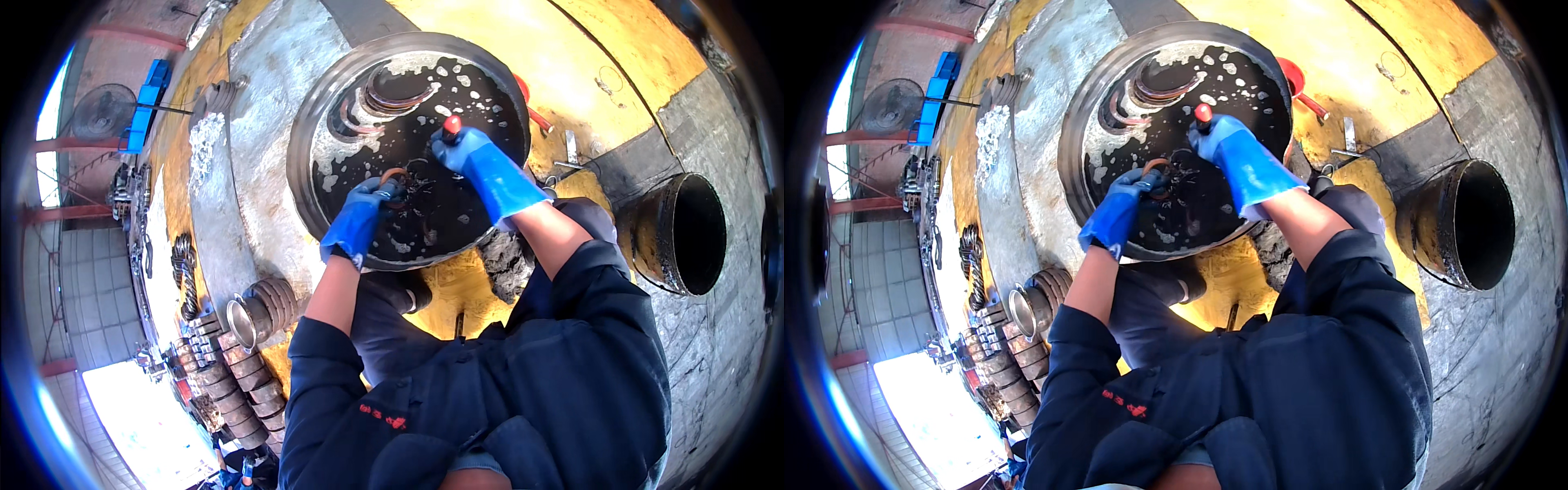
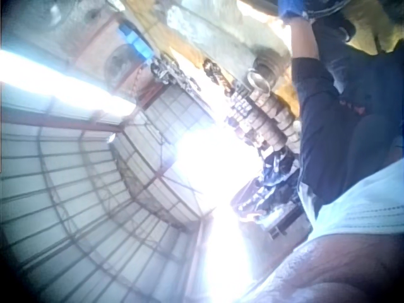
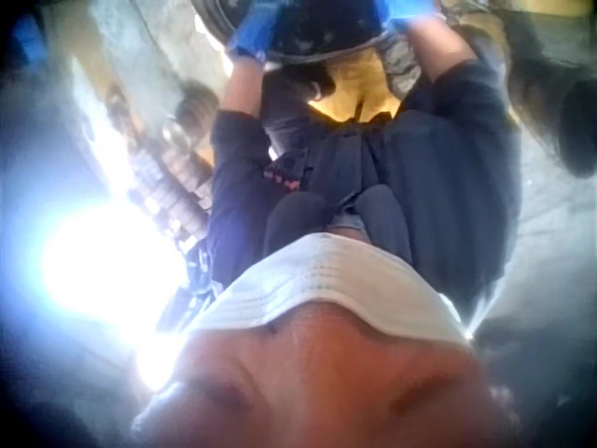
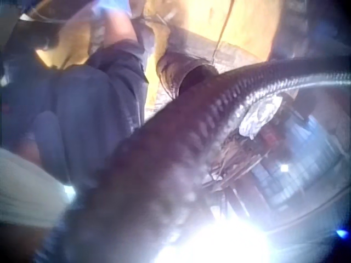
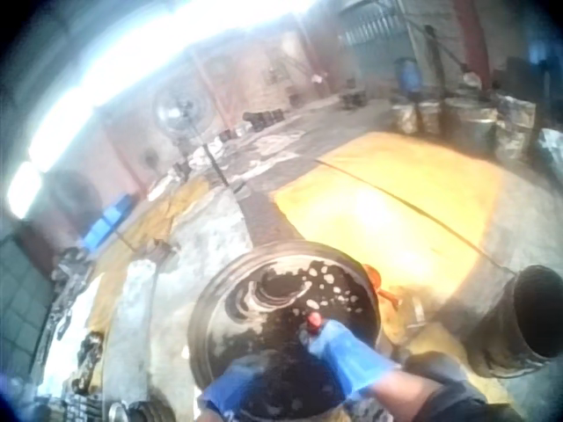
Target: The person uses a brush and their hands to scrub metal rings and industrial parts inside a bucket of dark liquid, then places the parts onto a cloth on the floor.
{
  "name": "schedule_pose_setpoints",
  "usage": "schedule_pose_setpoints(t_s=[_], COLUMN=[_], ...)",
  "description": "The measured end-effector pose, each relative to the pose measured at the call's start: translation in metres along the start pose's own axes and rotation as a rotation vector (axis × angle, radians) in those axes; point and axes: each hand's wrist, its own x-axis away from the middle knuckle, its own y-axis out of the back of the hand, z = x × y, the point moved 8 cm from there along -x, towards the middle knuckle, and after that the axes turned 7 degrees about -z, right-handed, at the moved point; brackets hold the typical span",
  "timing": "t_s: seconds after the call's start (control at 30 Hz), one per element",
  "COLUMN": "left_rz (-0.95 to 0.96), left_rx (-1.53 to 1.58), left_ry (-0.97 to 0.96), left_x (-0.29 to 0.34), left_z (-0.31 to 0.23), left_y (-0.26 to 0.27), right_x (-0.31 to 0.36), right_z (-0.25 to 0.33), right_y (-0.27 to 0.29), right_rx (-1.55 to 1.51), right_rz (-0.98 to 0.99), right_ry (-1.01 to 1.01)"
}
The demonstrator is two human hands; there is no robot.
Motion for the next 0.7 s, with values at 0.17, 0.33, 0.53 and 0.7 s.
schedule_pose_setpoints(t_s=[0.17, 0.33, 0.53, 0.7], left_rz=[-0.036, 0.081, -0.088, -0.11], left_rx=[0.185, 0.469, 0.332, 0.506], left_ry=[0.091, 0.043, 0.166, 0.021], left_x=[0.001, -0.003, 0.003, 0.011], left_z=[0.019, 0.045, 0.03, 0.037], left_y=[0.027, 0.013, 0.011, 0.047], right_x=[0.005, 0.039, 0.016, 0.012], right_z=[0.025, 0.052, -0.01, 0.001], right_y=[-0.036, -0.071, -0.045, -0.066], right_rx=[-0.844, -0.47, -0.23, -0.372], right_rz=[0.244, 0.238, -0.035, 0.011], right_ry=[-0.091, 0.016, -0.22, -0.231])
